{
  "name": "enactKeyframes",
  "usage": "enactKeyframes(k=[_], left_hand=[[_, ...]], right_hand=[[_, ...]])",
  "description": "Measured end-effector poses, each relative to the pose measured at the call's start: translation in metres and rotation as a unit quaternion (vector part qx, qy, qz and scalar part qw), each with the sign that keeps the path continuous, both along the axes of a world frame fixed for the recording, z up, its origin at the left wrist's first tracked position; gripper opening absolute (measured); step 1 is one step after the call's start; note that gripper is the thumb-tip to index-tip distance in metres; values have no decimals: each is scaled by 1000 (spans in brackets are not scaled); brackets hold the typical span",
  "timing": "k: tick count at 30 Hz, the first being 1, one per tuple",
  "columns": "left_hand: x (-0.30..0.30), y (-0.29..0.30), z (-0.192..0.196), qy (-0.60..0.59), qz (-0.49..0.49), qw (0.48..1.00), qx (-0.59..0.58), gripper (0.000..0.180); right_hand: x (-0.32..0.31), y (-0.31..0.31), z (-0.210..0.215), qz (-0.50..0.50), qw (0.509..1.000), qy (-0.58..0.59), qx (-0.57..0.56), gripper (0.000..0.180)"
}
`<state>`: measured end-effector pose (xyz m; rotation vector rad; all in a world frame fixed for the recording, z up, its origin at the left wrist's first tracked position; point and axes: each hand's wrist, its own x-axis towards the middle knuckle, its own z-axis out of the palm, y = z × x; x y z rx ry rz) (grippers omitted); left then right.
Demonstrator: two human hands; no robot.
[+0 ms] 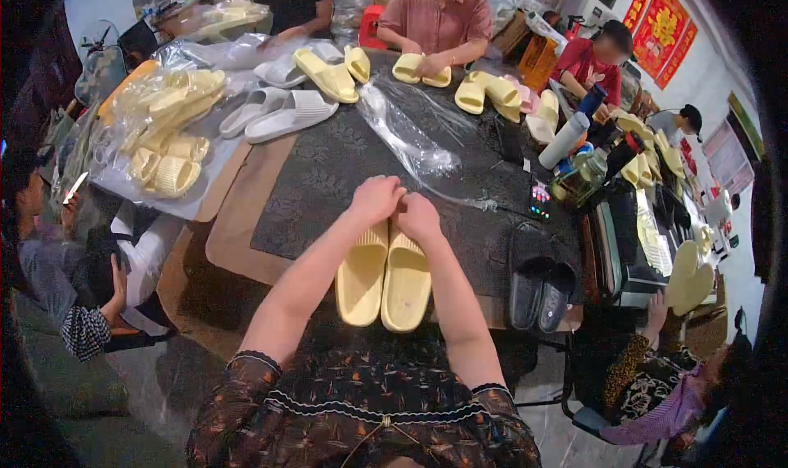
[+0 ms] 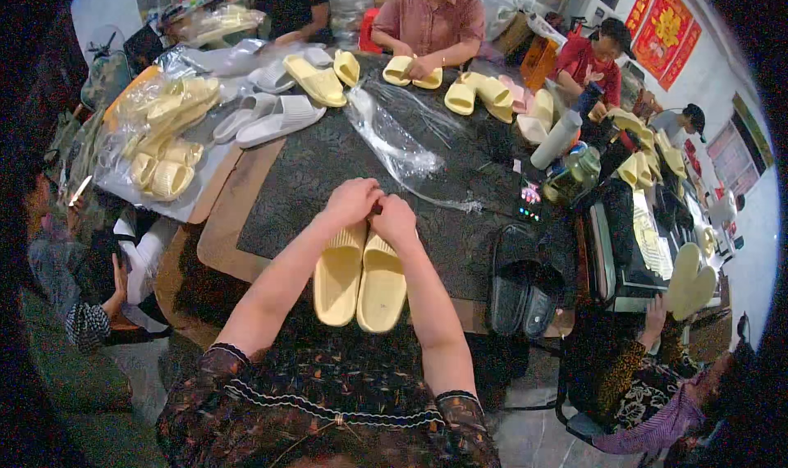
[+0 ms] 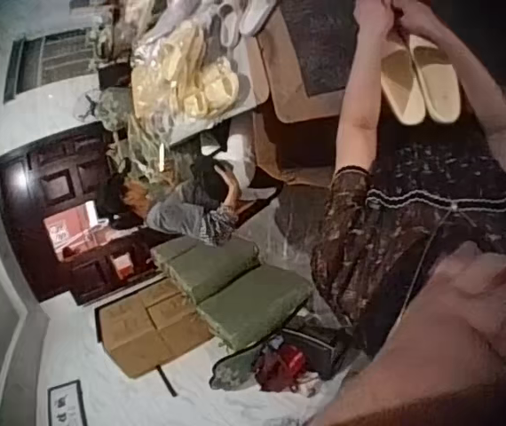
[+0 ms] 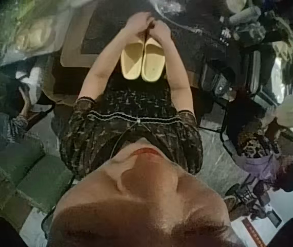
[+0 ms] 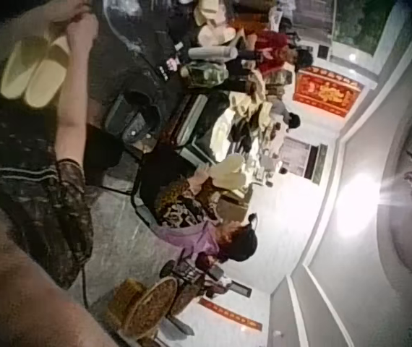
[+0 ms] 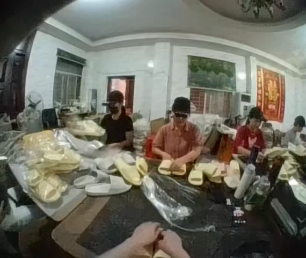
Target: The person fastens pairs of slippers together using plastic ties by hand and arranges them on the table.
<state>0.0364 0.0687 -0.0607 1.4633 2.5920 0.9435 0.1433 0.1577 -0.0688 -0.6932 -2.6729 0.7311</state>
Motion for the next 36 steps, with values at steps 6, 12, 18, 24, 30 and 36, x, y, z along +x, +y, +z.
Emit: enactKeyframes(k=[6,12,18,24,30,36], left_hand=[[7,-6,-9,-247,-58,964,84,34],[5,-6,-14,-341,-135,920,136,21],[0,-9,-18,-282,-56,940,185,19],[9,-10,-11,-291,-86,932,198,16],[5,-8,-15,-229,-49,941,246,16],[7,-9,-18,-297,-104,920,235,16]], right_hand=[[26,-8,7,-77,987,92,-108,22],[28,-8,3,-74,960,194,-186,19],[26,5,-18,-46,923,261,-280,15],[25,8,-24,-37,911,282,-298,16],[24,8,-18,-60,906,277,-314,11],[22,8,-20,-32,895,287,-340,14]])
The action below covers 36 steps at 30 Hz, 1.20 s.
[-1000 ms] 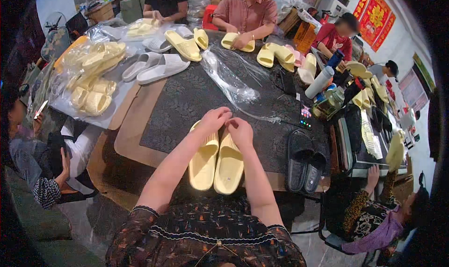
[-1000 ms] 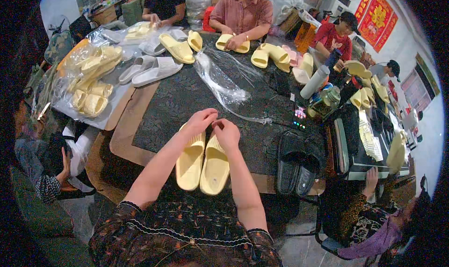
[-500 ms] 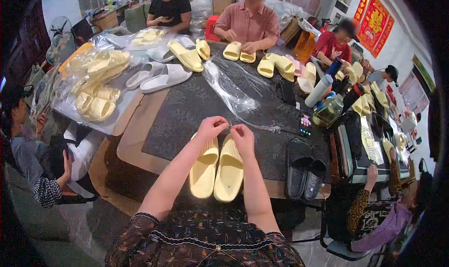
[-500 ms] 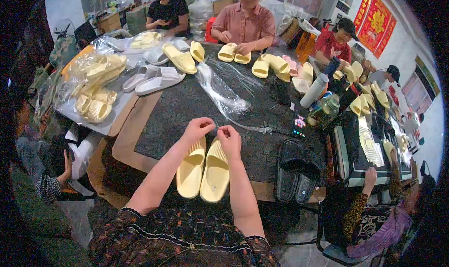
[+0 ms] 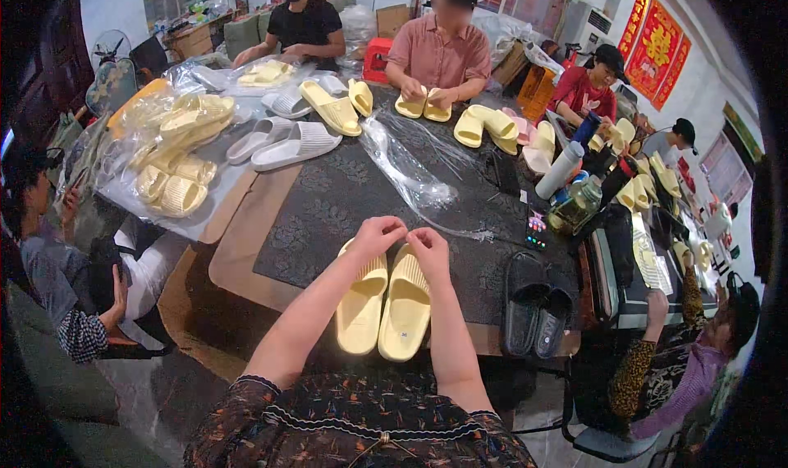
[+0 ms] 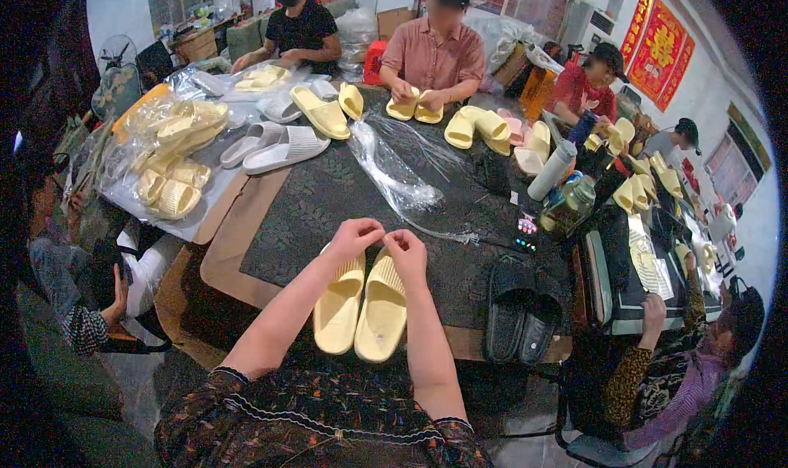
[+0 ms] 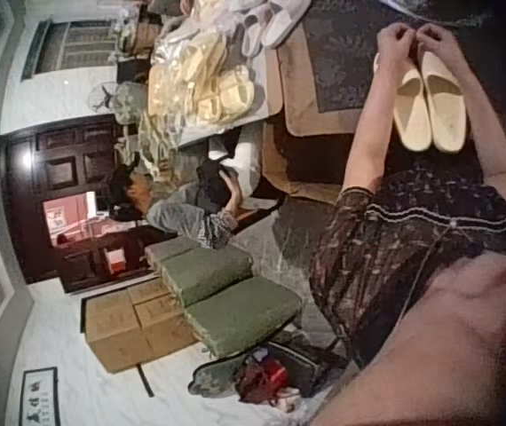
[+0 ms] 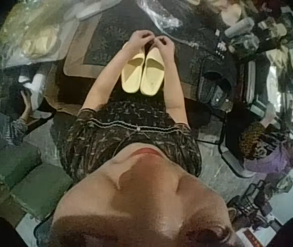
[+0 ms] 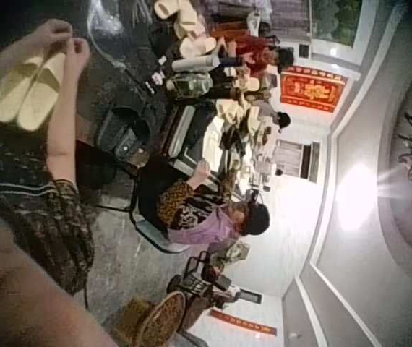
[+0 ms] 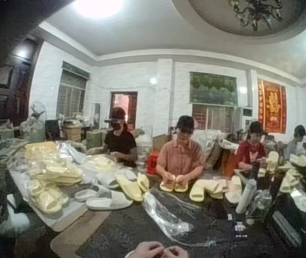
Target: The person fastens pairs of slippers together using plastic ties by hand and arranges them on the table.
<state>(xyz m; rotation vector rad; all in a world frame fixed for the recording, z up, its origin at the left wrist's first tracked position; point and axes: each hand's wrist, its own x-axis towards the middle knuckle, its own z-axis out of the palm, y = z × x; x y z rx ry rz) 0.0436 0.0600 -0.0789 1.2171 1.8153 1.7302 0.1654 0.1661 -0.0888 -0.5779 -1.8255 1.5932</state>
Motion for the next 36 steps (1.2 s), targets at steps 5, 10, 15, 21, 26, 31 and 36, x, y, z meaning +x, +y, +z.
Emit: enactKeyframes(k=[5,10,15,21,26,31,36], left_hand=[[-1,1,4,21,75,997,19,15],[-5,1,-1,0,-14,1000,-15,15],[-5,1,0,-58,8,998,37,13],[-2,2,0,-27,-17,999,13,14],[-4,1,0,-33,15,999,18,16],[-3,2,-1,-6,-8,1000,11,16],[-2,2,-1,-10,0,1000,1,15]], right_hand=[[2,3,-4,-33,999,23,3,13],[2,2,-2,-8,1000,20,2,11],[5,-1,5,-39,999,12,-18,10],[3,3,-4,-24,999,24,-6,11],[2,2,0,-38,999,21,2,11],[5,2,3,-51,999,10,-14,11],[4,1,3,-44,999,22,-4,11]])
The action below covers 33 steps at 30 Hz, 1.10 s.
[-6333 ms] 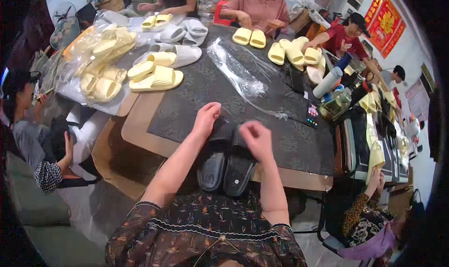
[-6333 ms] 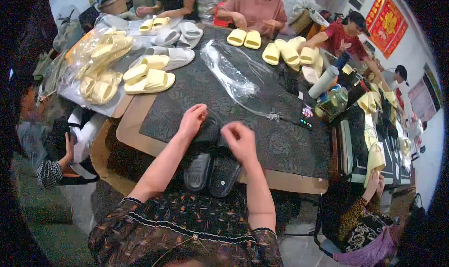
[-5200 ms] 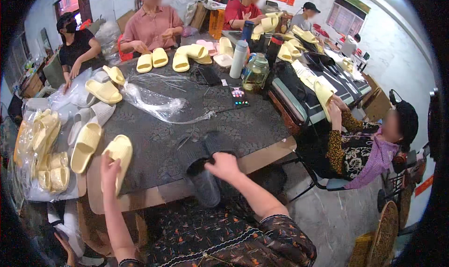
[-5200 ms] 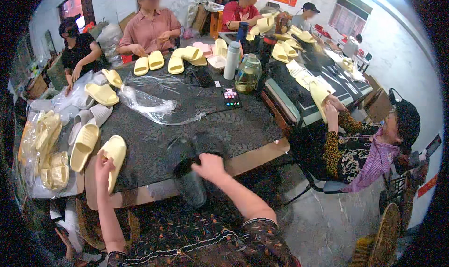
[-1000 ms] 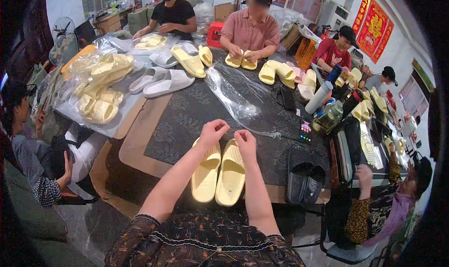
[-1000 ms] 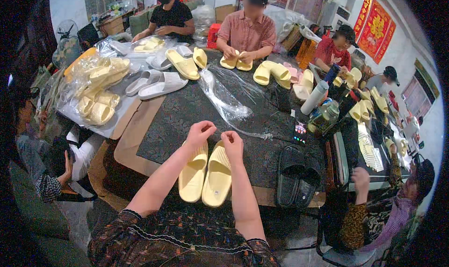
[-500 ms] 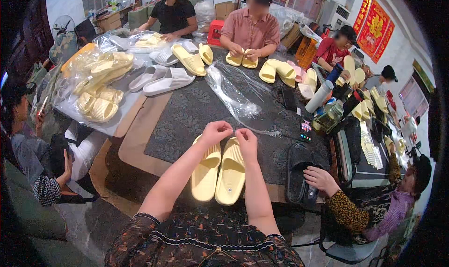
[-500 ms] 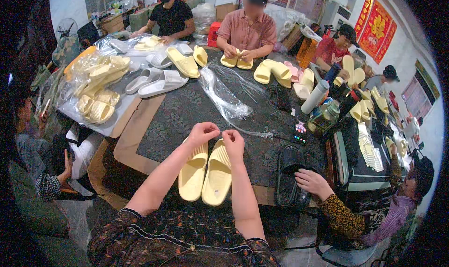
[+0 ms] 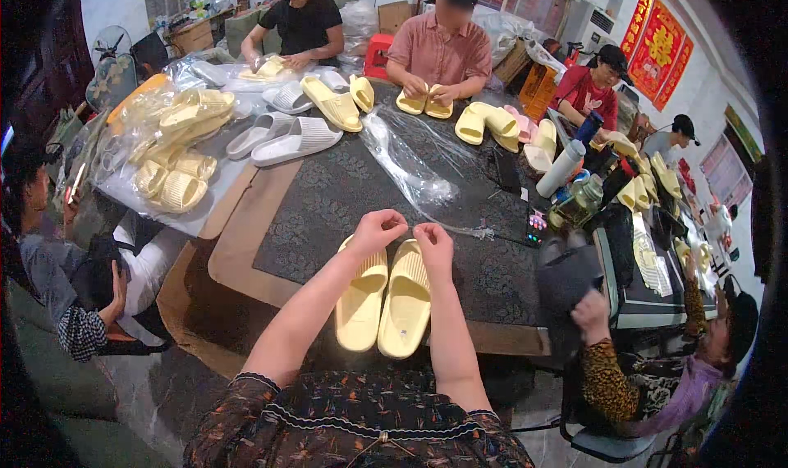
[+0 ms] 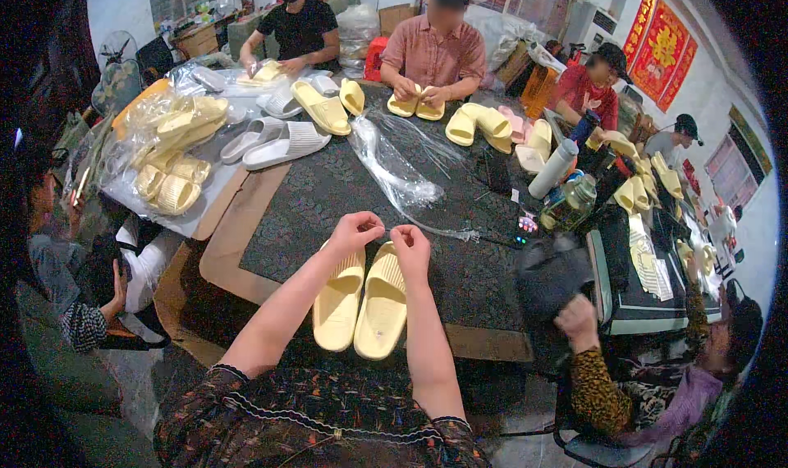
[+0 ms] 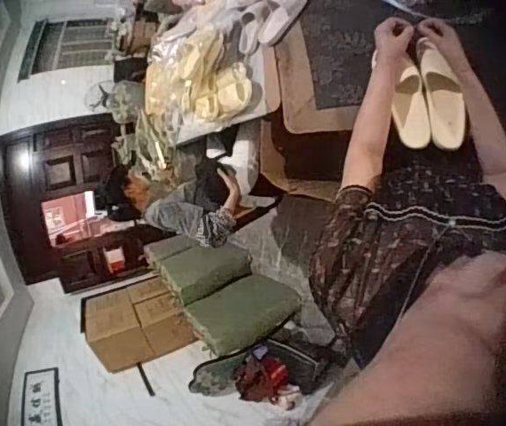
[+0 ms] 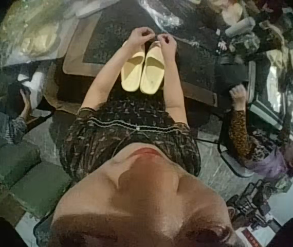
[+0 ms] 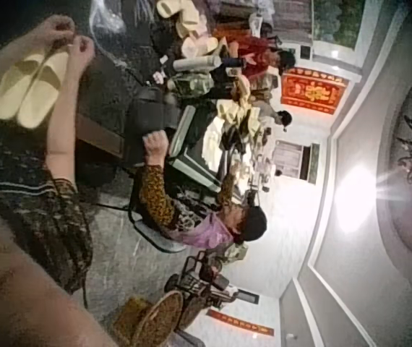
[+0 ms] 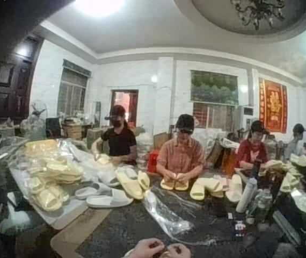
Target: The person fastens pairs of slippers together using plastic ties by hand and arranges them on the table.
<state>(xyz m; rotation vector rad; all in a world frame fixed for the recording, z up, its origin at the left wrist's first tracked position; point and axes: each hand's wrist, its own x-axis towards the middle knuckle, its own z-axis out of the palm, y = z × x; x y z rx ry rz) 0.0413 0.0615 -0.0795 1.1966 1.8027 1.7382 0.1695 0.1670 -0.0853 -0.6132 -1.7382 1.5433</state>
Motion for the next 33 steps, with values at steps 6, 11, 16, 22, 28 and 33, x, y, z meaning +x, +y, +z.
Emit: enactKeyframes(k=[6,11,16,22,28,33], left_hand=[[0,-1,2,9,13,1000,-1,16],[2,-2,4,21,13,999,-21,16],[1,1,-2,16,19,1000,-2,16],[3,1,-2,27,5,1000,1,15],[4,-1,2,34,45,998,-4,15],[4,-1,4,36,19,999,-17,14]], right_hand=[[-1,0,0,-33,999,23,-28,11],[2,0,0,12,1000,5,-4,10],[1,2,-1,-23,998,9,-49,8],[2,-1,3,16,999,-8,-30,9],[2,-2,4,-23,1000,-6,-19,11],[0,0,-1,-32,999,26,-25,12]])
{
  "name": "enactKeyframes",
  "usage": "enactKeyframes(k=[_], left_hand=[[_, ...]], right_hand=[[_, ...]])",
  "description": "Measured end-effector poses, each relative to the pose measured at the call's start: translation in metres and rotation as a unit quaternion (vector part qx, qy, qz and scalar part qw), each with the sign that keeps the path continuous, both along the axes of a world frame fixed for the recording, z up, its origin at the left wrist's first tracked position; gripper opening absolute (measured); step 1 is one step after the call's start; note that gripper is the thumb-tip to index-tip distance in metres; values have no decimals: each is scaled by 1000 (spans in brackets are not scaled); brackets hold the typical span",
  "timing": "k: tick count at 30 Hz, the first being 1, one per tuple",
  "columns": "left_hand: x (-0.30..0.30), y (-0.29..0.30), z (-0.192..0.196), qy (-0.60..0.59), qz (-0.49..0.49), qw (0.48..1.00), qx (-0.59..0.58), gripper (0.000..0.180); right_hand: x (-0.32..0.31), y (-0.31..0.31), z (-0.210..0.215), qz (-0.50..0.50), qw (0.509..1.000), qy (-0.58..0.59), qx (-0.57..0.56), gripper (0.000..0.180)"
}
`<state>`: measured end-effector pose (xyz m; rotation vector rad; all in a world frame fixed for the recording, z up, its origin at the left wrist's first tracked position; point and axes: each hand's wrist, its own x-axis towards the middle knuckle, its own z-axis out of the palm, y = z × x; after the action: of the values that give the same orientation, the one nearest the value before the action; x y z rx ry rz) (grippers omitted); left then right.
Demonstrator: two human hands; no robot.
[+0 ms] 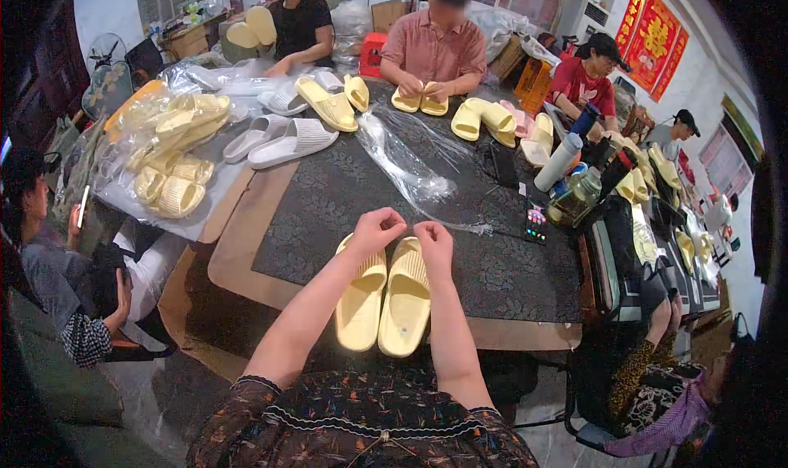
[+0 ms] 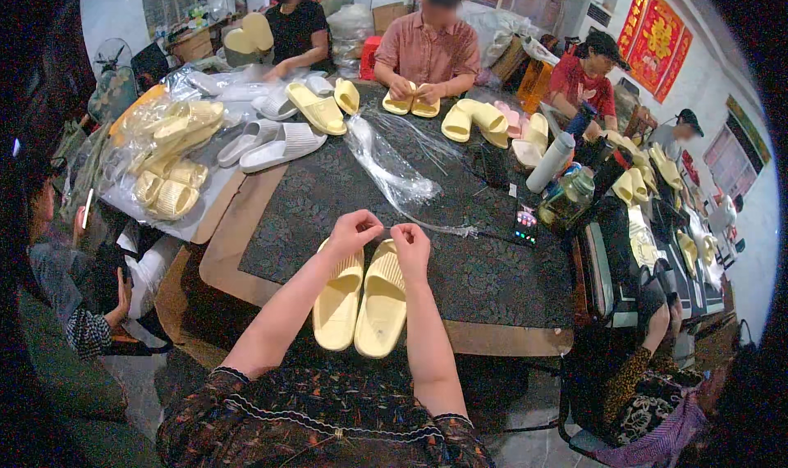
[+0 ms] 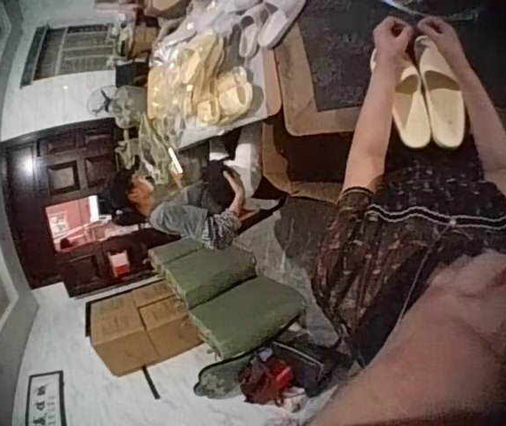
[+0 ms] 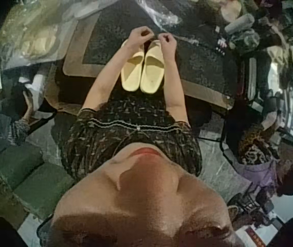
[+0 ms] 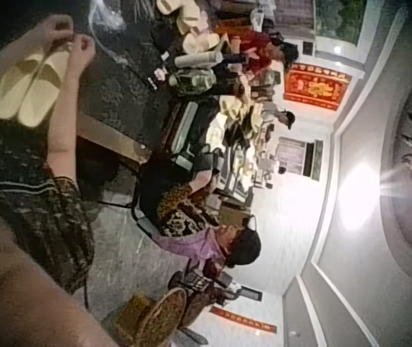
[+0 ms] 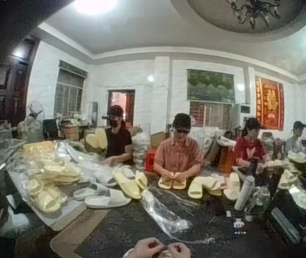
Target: The person fastens pairs of slippers together using plastic ties by hand and arranges them on the table.
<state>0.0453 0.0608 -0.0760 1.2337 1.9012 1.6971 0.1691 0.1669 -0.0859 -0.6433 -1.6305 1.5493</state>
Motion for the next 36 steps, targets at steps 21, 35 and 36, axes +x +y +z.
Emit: enactKeyframes(k=[21,35,36], left_hand=[[-1,-2,7,103,40,994,27,13],[-4,3,-3,140,-23,990,4,13],[-3,1,-1,113,-1,994,13,13]], right_hand=[[-1,0,1,9,1000,4,-1,12],[-3,5,-8,36,998,-46,22,12],[-2,3,-4,15,1000,-26,-5,12]])
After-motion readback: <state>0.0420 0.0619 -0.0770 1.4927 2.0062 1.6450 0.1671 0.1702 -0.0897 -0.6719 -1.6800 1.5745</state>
